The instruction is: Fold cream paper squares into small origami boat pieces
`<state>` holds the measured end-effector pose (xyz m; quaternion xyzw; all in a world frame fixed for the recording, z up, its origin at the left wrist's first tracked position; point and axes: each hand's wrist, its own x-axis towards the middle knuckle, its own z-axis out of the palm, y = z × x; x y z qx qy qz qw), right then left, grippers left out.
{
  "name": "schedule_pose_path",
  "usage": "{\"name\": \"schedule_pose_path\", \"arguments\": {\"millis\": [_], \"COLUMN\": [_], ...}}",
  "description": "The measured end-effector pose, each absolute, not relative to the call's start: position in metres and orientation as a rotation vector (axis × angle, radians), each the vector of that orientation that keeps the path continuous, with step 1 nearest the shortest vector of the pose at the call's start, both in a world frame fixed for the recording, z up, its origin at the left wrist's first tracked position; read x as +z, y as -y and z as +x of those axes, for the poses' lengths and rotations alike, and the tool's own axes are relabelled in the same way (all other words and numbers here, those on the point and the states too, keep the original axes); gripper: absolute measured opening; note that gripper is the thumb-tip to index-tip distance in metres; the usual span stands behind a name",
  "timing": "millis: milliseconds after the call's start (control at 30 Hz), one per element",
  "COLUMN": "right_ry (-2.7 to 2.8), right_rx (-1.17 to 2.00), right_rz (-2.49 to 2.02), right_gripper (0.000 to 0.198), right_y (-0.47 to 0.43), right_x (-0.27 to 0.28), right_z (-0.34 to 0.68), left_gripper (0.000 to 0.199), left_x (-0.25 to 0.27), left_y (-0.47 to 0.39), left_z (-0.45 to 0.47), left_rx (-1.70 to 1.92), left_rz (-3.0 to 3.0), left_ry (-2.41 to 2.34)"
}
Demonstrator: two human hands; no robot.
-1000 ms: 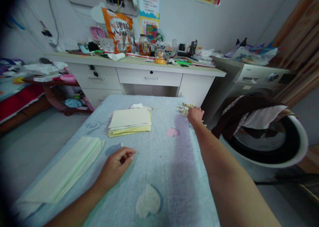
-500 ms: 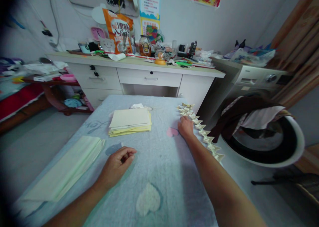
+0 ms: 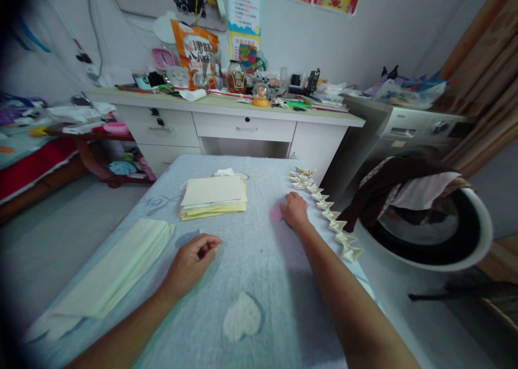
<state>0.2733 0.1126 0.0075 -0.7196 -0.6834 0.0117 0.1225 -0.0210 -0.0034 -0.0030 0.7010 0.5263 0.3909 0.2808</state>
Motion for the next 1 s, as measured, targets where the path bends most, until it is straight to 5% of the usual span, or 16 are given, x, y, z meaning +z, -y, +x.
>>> {"name": "schedule_pose_path", "arguments": {"millis": [367,733,1000], "right_ry": [2.249,2.294,2.296], "right_rx": [0.252,0.125,0.074], "right_rz": [-1.623,-1.532,-1.404], "right_gripper": [0.027,0.05,0.032], "right_y": [-0.085,-0.118,-0.106], "right_x": [0.022,0.028,0.019], "right_z": [0.184,0.126,0.116], "left_gripper": [0.02,0.02,0.017], "left_x": [-0.004,-0.01,-0.007], "left_y": [-0.007,-0.01,-0.012], "left_z": [-0.04,-0.04,-0.04], "left_rx": [1.323,1.33,1.363], "left_rz": [1.664,1.531,1.59], "left_ry": [-1.523,-1.497,-1.503]}}
